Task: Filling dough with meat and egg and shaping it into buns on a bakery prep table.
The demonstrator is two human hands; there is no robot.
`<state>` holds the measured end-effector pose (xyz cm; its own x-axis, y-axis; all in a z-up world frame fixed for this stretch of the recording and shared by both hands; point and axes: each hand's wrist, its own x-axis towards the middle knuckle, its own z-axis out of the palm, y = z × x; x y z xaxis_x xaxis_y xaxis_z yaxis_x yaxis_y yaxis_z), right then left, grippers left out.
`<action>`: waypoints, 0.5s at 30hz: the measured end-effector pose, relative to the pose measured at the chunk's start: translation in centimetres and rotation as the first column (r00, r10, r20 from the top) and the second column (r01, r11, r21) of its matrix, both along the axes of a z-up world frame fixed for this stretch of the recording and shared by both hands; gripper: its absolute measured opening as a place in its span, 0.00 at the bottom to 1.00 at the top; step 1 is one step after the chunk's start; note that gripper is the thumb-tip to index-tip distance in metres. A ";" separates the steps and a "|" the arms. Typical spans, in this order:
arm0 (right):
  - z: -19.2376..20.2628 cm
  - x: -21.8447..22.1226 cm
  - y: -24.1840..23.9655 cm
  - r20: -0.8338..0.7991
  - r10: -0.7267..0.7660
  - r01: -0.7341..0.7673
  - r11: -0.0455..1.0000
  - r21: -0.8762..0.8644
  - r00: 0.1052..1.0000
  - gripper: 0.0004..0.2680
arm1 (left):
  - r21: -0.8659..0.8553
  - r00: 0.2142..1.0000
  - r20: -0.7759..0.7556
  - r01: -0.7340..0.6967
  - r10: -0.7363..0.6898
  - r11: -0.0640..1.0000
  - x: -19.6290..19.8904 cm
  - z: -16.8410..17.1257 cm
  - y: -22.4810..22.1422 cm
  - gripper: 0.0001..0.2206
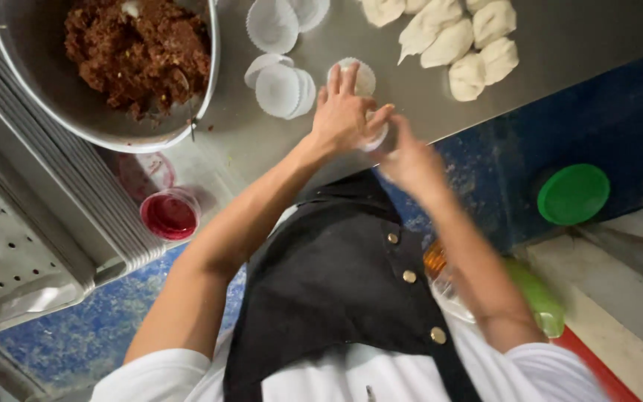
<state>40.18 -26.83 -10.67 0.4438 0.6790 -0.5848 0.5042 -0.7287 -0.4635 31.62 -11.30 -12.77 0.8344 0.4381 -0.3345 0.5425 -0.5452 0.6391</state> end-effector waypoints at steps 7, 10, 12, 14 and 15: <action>-6.9 -1.7 1.0 0.169 -0.035 -0.015 0.960 0.281 0.985 0.34 | 0.094 0.998 -0.015 0.063 -0.062 0.994 1.5 -7.4 1.9 0.19; -9.6 -1.1 0.7 0.067 -0.040 0.023 0.974 0.224 0.997 0.26 | -0.042 0.999 -0.014 -0.048 0.048 0.998 1.0 -6.7 3.6 0.21; -13.3 0.4 -0.5 -0.414 -0.111 0.293 0.864 0.409 0.904 0.25 | -0.481 0.972 -0.071 -0.232 0.226 0.846 -0.2 -4.5 5.1 0.25; -10.7 0.2 -0.9 -0.681 -0.168 0.450 0.854 0.260 0.713 0.23 | -0.633 0.963 -0.038 -0.229 0.266 0.740 -3.5 -0.2 6.0 0.26; -9.5 -0.1 -0.9 -0.869 -0.245 0.564 0.825 0.047 0.430 0.22 | -0.766 0.958 -0.014 -0.193 0.285 0.613 -5.6 1.9 6.5 0.27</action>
<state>40.05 -27.76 -20.14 0.1610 0.7495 -0.6421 -0.5207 -0.4881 -0.7004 26.07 -4.78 -10.88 0.7851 0.2600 -0.5622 0.4914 0.2910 0.8209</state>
